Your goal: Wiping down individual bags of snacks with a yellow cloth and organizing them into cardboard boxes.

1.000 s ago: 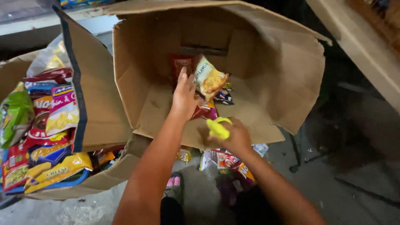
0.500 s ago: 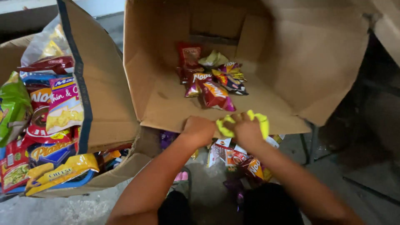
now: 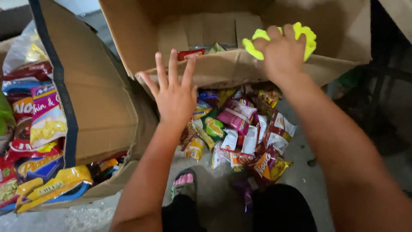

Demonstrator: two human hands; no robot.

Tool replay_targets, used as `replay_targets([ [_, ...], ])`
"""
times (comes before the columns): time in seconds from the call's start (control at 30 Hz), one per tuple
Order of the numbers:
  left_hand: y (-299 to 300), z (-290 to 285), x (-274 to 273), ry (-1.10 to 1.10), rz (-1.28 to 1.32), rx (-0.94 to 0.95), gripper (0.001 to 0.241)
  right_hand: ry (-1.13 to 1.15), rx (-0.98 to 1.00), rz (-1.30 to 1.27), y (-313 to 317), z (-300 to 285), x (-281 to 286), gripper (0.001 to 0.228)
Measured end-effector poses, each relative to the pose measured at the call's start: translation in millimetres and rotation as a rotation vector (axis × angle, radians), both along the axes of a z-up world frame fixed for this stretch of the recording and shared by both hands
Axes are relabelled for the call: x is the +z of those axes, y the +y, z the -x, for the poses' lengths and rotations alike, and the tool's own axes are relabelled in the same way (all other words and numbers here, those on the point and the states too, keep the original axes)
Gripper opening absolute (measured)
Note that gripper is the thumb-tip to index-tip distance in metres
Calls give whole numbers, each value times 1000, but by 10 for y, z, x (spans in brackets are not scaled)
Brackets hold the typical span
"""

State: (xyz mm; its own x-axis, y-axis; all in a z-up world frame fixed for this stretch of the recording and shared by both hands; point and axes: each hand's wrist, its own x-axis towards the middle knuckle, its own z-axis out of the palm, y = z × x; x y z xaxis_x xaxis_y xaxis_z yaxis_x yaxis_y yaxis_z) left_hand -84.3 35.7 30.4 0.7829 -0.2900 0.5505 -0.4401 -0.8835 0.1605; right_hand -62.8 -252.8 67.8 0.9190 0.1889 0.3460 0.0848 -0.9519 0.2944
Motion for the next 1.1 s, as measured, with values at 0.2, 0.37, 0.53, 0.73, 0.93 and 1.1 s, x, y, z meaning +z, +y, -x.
replay_targets([
  [0.2,-67,-132,-1110,-83,66,-44,65,-213,24,-34,-60,-261,-465,43],
  [0.37,-391,-21,-2040,226,-65,-330,51,-265,239,-138,-61,182,-431,38],
  [0.53,-838,-18,-2148,919,-169,-317,63,-345,404,-219,-184,604,-640,33],
  [0.73,-1221,-65,-2979,286,-242,-682,84,-339,511,-231,-137,1212,-804,30],
  [0.93,-1477,-125,-3330,446,-54,-804,85,-350,456,-540,-55,1827,-1084,27],
  [1.1,-1464,-142,-3913,582,97,-861,86,-382,-96,-1194,-121,2042,-1678,37],
])
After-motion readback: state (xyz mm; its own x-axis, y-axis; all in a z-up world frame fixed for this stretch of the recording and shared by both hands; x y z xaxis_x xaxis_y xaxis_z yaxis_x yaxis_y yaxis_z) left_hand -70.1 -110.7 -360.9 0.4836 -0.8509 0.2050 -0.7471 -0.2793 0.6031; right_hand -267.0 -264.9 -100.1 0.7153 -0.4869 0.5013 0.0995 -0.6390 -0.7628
